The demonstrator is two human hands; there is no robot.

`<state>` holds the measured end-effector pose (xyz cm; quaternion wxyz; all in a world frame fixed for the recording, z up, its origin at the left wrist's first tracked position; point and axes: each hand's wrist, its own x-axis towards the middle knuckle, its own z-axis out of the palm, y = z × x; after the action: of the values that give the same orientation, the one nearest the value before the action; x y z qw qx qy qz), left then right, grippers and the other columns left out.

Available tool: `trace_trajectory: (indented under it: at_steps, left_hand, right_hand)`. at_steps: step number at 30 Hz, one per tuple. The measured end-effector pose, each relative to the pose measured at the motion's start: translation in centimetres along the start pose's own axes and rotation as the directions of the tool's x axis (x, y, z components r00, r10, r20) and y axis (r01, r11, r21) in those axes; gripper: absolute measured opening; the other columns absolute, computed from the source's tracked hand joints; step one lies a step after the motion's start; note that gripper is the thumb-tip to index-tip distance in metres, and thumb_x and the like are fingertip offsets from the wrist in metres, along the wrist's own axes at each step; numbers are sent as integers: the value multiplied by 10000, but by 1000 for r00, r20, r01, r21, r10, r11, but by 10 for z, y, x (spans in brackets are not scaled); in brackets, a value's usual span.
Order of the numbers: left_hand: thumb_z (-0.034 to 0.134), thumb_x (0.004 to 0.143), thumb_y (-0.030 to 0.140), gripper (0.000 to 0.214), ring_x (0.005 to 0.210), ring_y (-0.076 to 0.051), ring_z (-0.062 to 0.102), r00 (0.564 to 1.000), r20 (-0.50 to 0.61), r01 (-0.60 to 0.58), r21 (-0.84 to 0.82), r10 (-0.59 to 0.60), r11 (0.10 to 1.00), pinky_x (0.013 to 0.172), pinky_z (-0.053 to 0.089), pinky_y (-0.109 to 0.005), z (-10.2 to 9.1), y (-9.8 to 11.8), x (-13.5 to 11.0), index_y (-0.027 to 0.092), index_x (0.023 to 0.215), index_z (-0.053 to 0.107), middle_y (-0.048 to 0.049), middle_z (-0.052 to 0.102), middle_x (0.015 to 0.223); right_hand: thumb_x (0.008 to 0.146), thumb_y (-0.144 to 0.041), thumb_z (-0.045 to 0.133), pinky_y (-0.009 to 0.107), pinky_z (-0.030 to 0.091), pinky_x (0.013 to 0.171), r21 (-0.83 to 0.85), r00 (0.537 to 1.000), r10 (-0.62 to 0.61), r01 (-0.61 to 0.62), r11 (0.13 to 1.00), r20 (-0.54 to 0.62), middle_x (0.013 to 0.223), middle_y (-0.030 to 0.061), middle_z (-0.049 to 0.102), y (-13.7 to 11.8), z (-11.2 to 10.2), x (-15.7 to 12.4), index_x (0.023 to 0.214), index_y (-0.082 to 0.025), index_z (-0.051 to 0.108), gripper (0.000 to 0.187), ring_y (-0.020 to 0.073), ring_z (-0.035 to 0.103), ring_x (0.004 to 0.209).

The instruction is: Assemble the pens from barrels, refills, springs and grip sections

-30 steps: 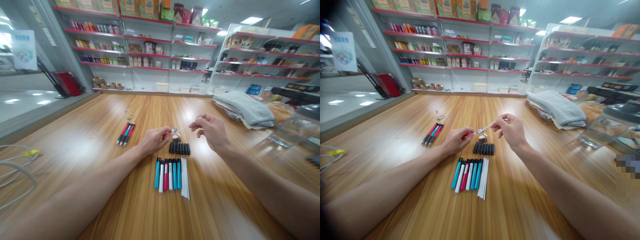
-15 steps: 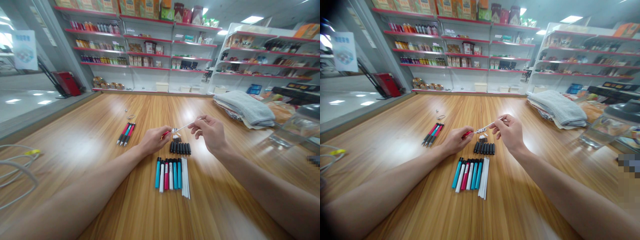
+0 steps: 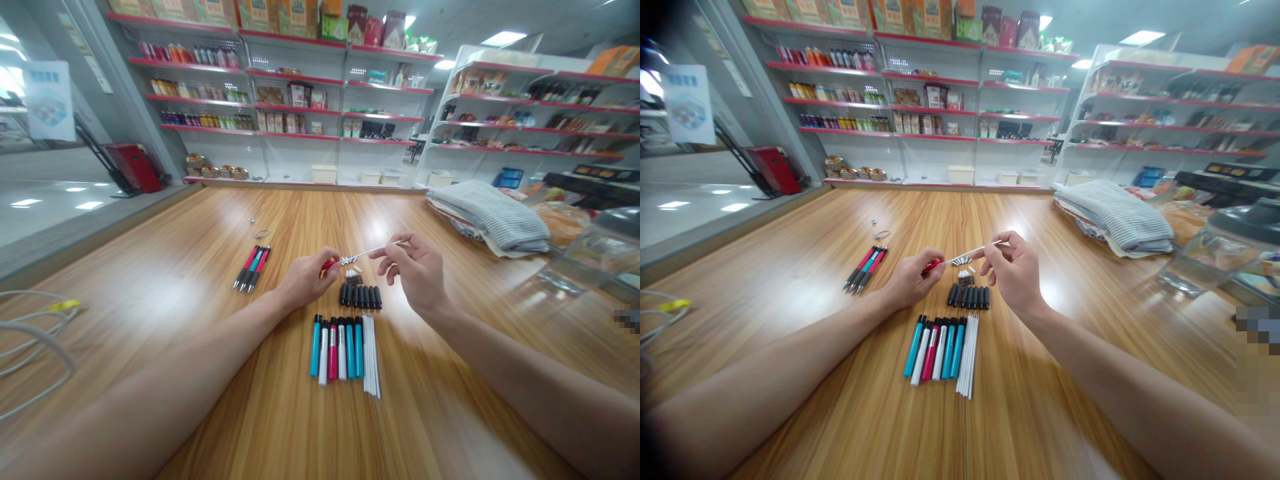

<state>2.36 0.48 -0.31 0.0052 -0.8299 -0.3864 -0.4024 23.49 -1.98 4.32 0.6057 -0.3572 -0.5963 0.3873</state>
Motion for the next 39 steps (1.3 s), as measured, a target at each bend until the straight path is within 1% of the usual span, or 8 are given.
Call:
trace_trajectory:
  at_steps: [6,10,17,23,31,33,36,39]
  left_hand:
    - [445,914,327,171,561,-86,515,1000,2,1,-11,-1,1000,546,350,-198,1,-1,0,188,1002,489,26,585,697]
    - [441,921,337,182,570,-89,544,998,61,-25,-7,25,1000,546,357,-200,-1,3,0,187,1014,488,16,622,724]
    - [435,927,350,205,626,-109,612,984,147,-102,30,97,994,541,356,-205,-4,7,-2,198,1042,513,-2,672,776]
    - [406,943,374,254,739,-151,669,967,206,-182,138,151,974,569,380,-222,-3,5,-1,227,1114,525,-22,715,885]
    - [363,965,366,272,777,-148,671,954,247,-218,185,169,958,558,353,-213,-1,5,0,270,1135,553,-16,718,982]
    - [359,965,357,258,763,-145,661,955,255,-200,179,151,963,568,358,-219,-2,6,0,267,1100,559,-8,714,975]
    - [341,965,354,259,732,-149,640,963,257,-136,189,85,973,581,366,-232,-4,8,1,231,985,568,-18,699,888]
    - [296,972,354,301,725,-161,625,965,261,-63,205,8,977,604,379,-249,-5,5,2,208,907,551,-33,669,814]
  right_hand:
    - [836,-283,585,181,377,345,-8,998,-66,66,998,6,745,18,702,6,3,-6,874,-204,479,137,95,576,456]
    - [842,-283,587,188,368,359,-39,995,-95,96,995,16,737,21,698,11,4,-9,864,-197,489,132,89,565,453]
    - [823,-322,619,218,420,461,-193,989,-53,80,978,140,695,11,672,21,6,-18,825,-186,553,151,96,560,512]
    - [852,-334,585,248,425,527,-407,964,-102,197,892,245,740,27,688,25,0,-19,836,-186,642,159,121,580,576]
    - [873,-397,552,244,353,496,-570,925,-134,328,753,355,547,4,609,27,-4,-13,650,-174,690,345,96,474,471]
    - [886,-426,521,242,376,512,-546,934,-118,296,784,336,542,12,617,30,-6,-11,621,-167,684,405,107,515,486]
    - [912,-452,448,239,416,539,-480,972,-75,177,859,224,614,30,663,38,-12,-4,700,-160,695,438,123,573,534]
    - [886,-437,481,236,422,565,-542,992,-20,83,836,122,633,25,672,54,-22,7,709,-165,686,383,125,587,558]
